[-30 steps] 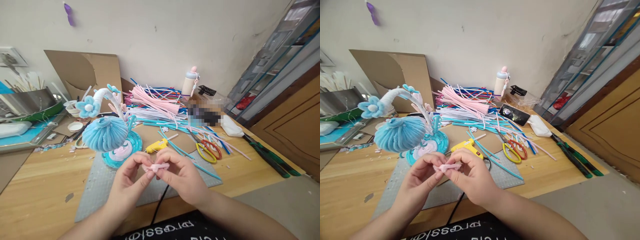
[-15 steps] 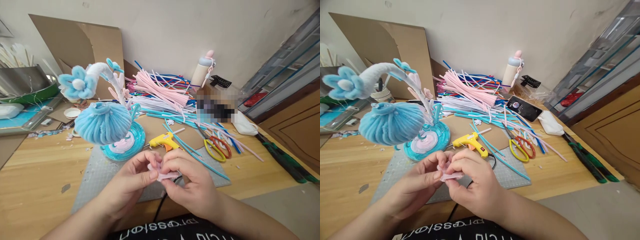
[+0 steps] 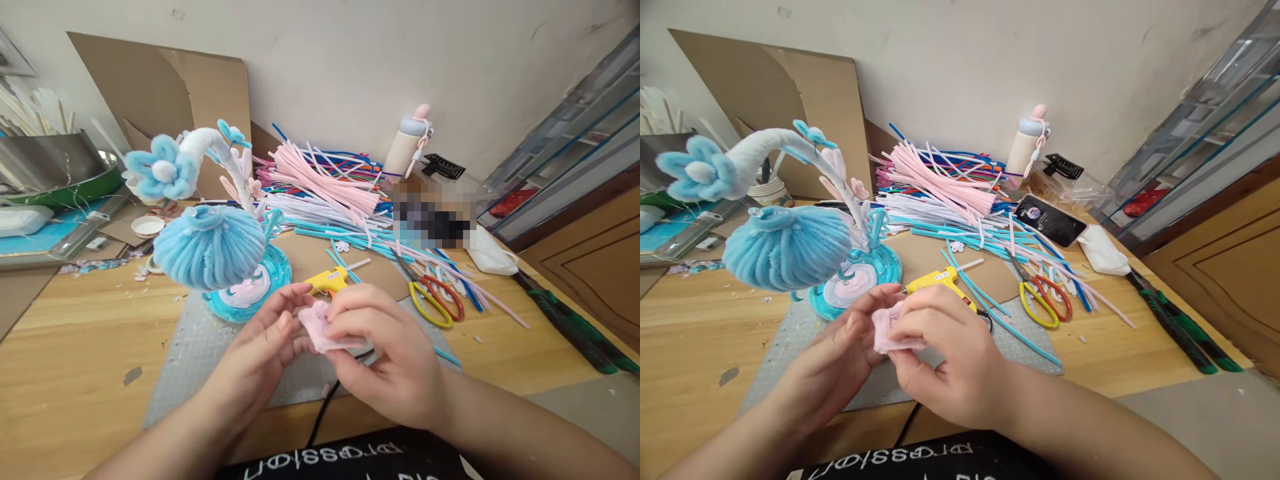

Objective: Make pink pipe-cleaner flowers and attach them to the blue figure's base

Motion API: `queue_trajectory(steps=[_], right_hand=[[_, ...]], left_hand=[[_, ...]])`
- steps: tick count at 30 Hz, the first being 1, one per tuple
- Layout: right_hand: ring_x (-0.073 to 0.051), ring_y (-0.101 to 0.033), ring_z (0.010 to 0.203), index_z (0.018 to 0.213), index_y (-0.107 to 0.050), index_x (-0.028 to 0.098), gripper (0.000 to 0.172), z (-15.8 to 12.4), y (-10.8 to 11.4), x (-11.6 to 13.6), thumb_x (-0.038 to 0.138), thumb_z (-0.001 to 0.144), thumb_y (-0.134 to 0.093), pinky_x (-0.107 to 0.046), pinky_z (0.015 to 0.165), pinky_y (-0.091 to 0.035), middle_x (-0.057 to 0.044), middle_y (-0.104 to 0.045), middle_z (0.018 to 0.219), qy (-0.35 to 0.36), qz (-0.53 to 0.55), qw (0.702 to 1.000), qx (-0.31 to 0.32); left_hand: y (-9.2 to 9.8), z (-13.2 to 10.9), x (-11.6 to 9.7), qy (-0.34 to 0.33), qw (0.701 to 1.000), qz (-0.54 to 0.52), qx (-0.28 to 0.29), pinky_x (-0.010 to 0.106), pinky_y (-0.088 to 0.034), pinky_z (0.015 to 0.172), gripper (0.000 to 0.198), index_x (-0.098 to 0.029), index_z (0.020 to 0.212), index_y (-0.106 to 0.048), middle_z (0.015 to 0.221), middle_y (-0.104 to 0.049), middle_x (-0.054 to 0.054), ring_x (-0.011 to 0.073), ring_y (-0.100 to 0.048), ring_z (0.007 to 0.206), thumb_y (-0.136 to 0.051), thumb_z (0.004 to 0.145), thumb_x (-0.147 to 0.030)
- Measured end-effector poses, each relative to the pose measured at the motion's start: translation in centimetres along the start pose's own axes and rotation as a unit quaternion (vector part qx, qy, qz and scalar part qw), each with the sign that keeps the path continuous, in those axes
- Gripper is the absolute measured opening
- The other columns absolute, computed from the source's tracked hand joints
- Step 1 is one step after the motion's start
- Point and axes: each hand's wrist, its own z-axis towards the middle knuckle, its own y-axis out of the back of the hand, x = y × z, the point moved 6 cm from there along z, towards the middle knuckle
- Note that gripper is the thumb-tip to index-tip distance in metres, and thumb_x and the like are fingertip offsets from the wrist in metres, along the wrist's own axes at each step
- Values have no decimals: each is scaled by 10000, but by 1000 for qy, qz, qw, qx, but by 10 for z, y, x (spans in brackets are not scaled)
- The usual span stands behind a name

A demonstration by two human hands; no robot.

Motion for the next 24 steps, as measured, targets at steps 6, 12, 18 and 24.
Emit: queue_trajectory(steps=[6,12,18,24], right_hand=[[-83,-547,618,801,-602,178,95,-13,-27,-57,253,786,-659,-215,573,-476,9,-609,734,-354,377,855,26],[-62,-546,523,952,-605,185,283,-31,-43,-81,329,742,-728,-142,407,-429,18,-611,729,-460,508,728,20],[-74,-600,610,990,-590,192,336,-30,-47,-79,253,709,-764,-152,485,-498,6,-631,802,-423,540,727,33],[-66,-557,610,977,-594,197,326,-28,-45,-89,241,703,-765,-135,443,-467,17,-583,820,-394,488,779,-6]], left_hand=[[4,4,-5,-89,992,94,-2,243,-462,704,434,-258,1099,-571,983,-631,33,144,-598,786,-747,717,-363],[29,6,-6,-75,969,165,-166,181,-273,456,353,-149,667,-564,535,-437,-37,62,-354,483,-588,829,-462],[31,13,5,-13,980,82,-179,183,-314,442,316,-197,936,-555,709,-554,-34,68,-436,492,-663,763,-438],[25,13,14,80,991,69,-86,157,-185,425,320,-140,765,-530,583,-489,-32,39,-372,472,-690,753,-417]])
